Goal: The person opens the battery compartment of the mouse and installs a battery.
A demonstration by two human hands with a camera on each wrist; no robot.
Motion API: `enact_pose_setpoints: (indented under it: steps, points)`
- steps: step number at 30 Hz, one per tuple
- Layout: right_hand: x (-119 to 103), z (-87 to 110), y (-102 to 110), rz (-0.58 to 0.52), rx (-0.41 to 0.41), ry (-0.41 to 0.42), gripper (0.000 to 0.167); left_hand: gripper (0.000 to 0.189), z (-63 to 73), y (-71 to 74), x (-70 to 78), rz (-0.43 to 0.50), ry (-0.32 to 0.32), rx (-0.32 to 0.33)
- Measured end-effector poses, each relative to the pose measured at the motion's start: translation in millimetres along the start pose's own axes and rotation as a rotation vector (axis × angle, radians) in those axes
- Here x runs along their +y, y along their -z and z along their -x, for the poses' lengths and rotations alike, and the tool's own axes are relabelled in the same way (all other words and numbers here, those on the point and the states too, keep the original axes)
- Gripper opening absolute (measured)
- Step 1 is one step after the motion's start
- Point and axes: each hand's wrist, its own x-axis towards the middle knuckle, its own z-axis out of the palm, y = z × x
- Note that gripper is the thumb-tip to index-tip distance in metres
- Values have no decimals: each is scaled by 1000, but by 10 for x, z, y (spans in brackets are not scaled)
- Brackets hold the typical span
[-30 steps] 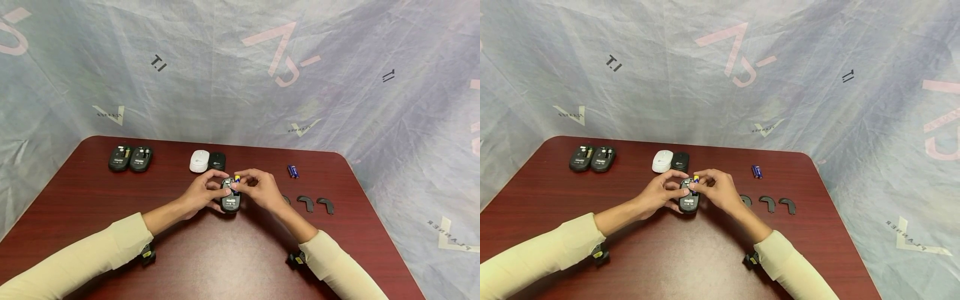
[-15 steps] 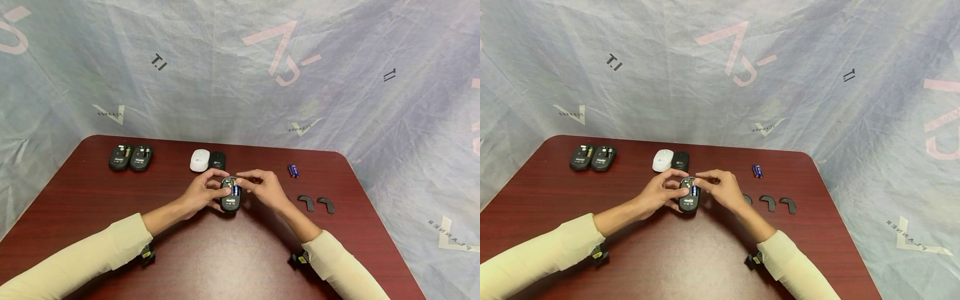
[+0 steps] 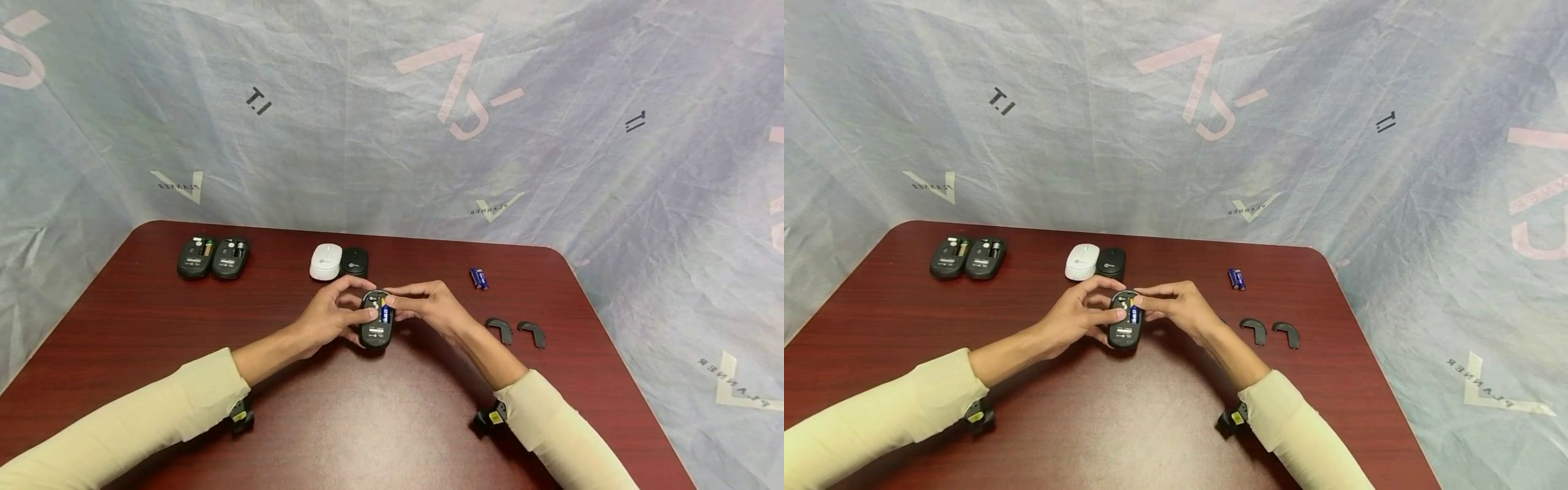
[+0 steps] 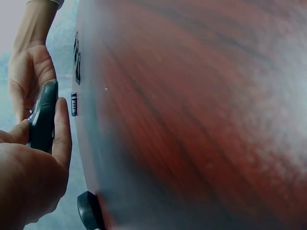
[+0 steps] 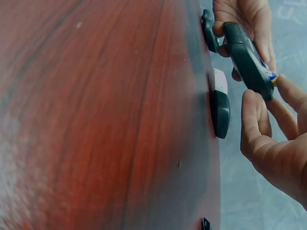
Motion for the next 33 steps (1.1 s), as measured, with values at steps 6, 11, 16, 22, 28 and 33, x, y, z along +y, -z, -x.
enact_pose_setpoints:
  steps: [6,11,16,22,28,33]
  points:
    - [-39,-17,-3,-41,-18,-6,38,54,3,1,23,-8,-15,14]
    - [-43,-25,-25,-42,-7,-4,35,52,6,6,12,-25,-17,9]
    - [-30,-16,-92,89,29,56,30,52,7,21,2,-39,-1,8]
    - [-77,31,-196,470,113,173,22,52,12,46,-16,-45,22,6]
    - [-74,21,-255,510,114,183,20,54,21,107,-42,-55,41,-10]
    - [-24,-3,-303,474,98,154,21,55,31,185,-47,-87,62,-34]
